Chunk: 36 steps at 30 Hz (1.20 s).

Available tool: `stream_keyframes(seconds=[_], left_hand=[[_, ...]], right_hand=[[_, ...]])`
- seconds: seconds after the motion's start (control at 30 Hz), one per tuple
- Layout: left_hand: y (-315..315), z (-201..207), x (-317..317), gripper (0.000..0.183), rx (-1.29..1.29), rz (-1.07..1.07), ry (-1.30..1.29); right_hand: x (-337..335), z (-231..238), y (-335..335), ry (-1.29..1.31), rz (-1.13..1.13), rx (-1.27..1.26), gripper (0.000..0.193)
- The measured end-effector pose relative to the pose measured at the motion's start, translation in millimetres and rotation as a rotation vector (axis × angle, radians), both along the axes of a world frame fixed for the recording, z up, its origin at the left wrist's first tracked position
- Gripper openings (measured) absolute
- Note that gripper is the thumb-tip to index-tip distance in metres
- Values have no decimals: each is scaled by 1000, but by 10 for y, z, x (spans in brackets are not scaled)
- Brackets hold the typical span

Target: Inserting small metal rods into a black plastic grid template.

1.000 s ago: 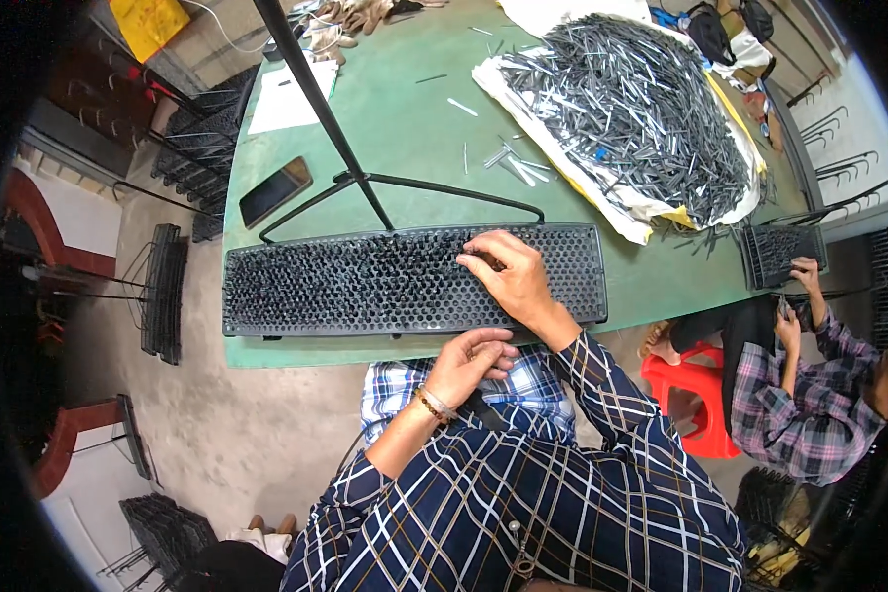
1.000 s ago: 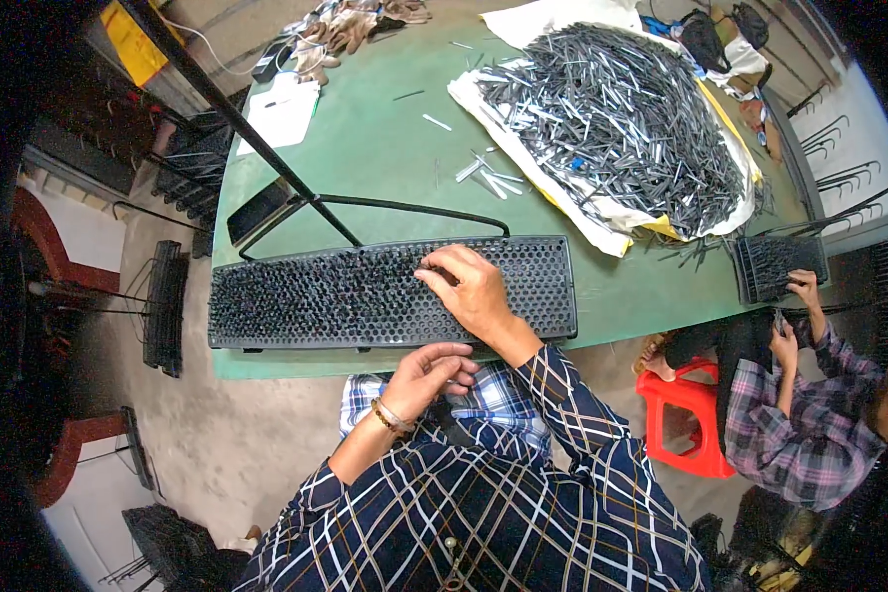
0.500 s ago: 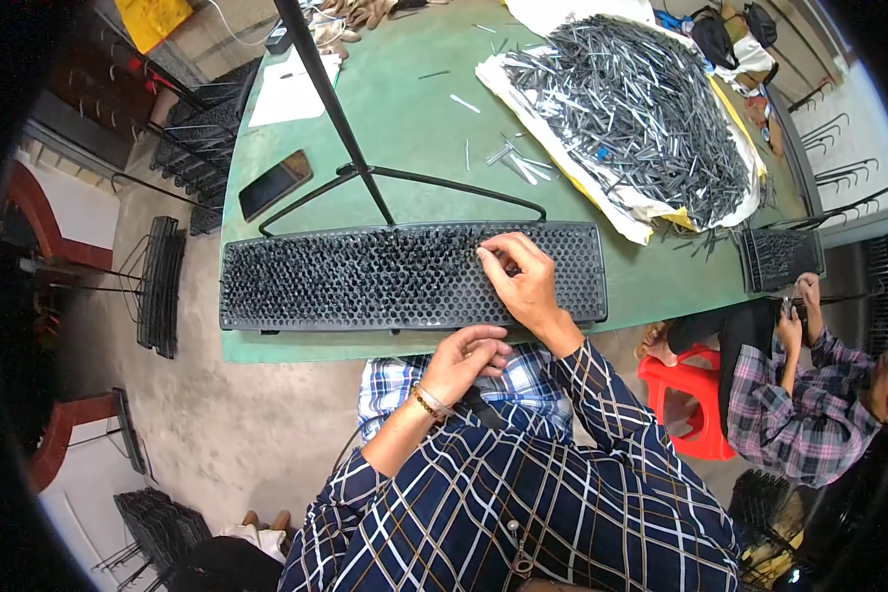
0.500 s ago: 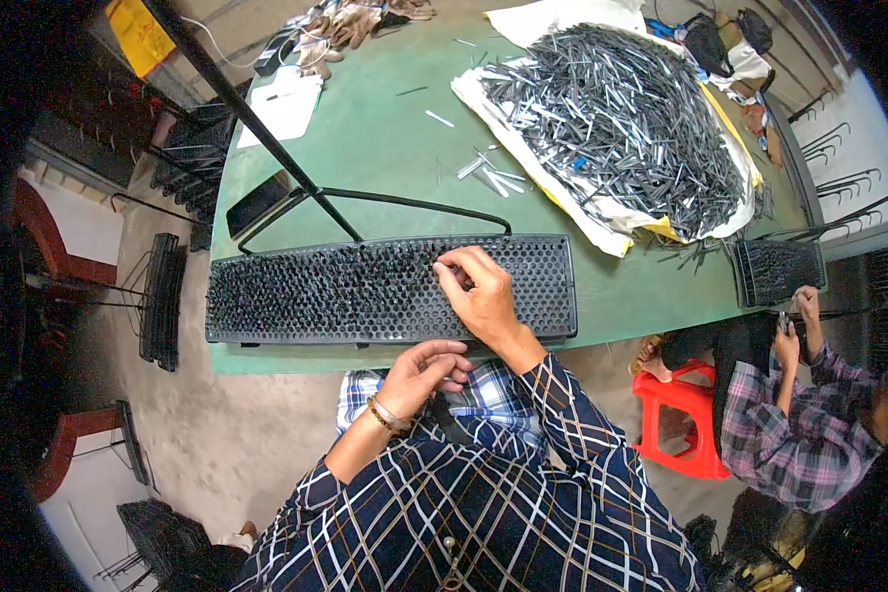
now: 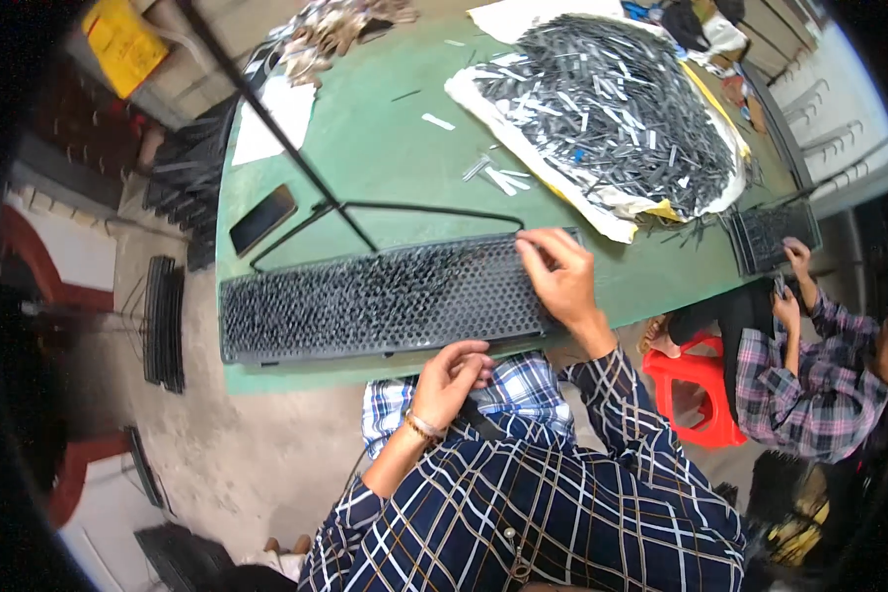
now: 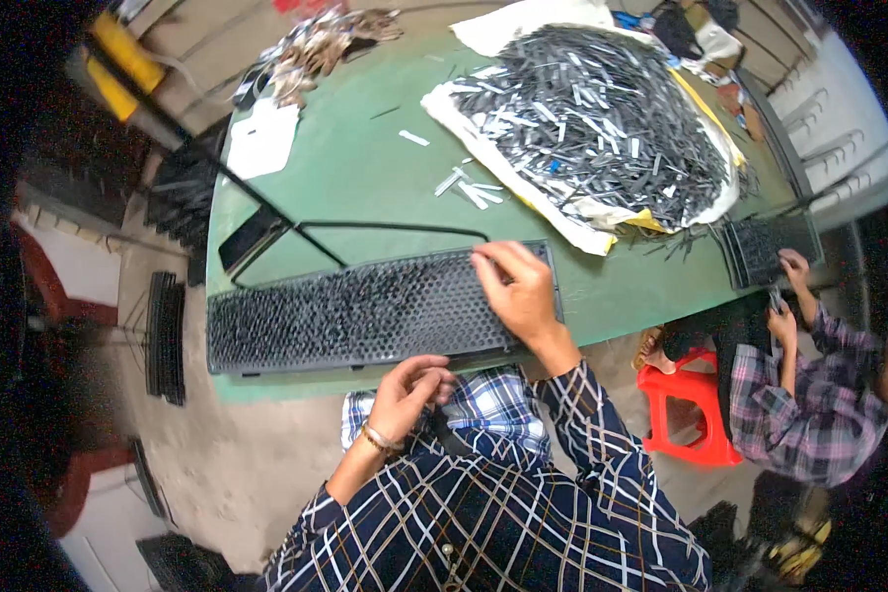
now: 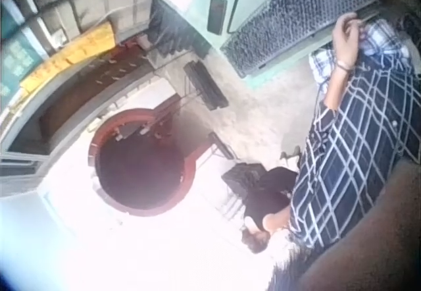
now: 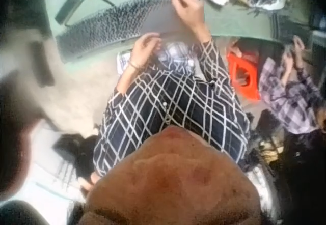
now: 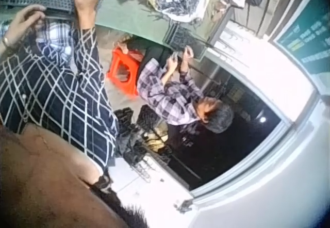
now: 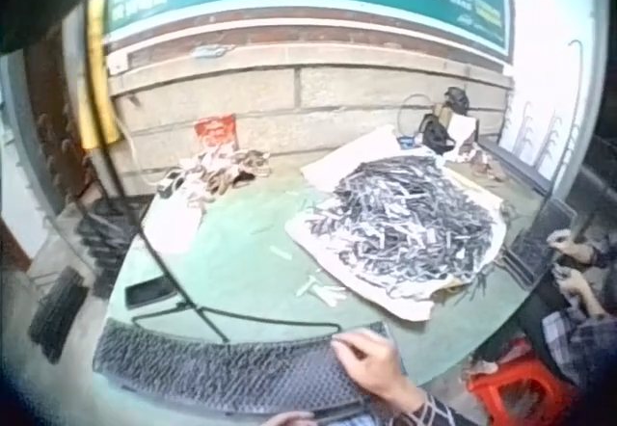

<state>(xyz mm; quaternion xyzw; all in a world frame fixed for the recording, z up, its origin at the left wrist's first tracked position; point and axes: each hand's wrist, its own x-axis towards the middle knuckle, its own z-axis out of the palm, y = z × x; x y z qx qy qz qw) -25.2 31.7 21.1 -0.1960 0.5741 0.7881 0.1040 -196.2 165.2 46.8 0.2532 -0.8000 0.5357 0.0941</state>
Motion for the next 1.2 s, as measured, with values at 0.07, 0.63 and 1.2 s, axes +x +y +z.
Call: stream_keyframes(seconds=[0.07,0.63,1.2], left_hand=[[6,70,-13,25,-19,1,53],[840,739,-2741,31,-1073,-460,731],[1537,122,-5356,94,-2044,-974,189]], right_hand=[[-288,-10,276,26,-115,11,11],[-735,-1007,1395,-154,-555,-235,14],[-850,-903,1453,-253,-526,-228,9]])
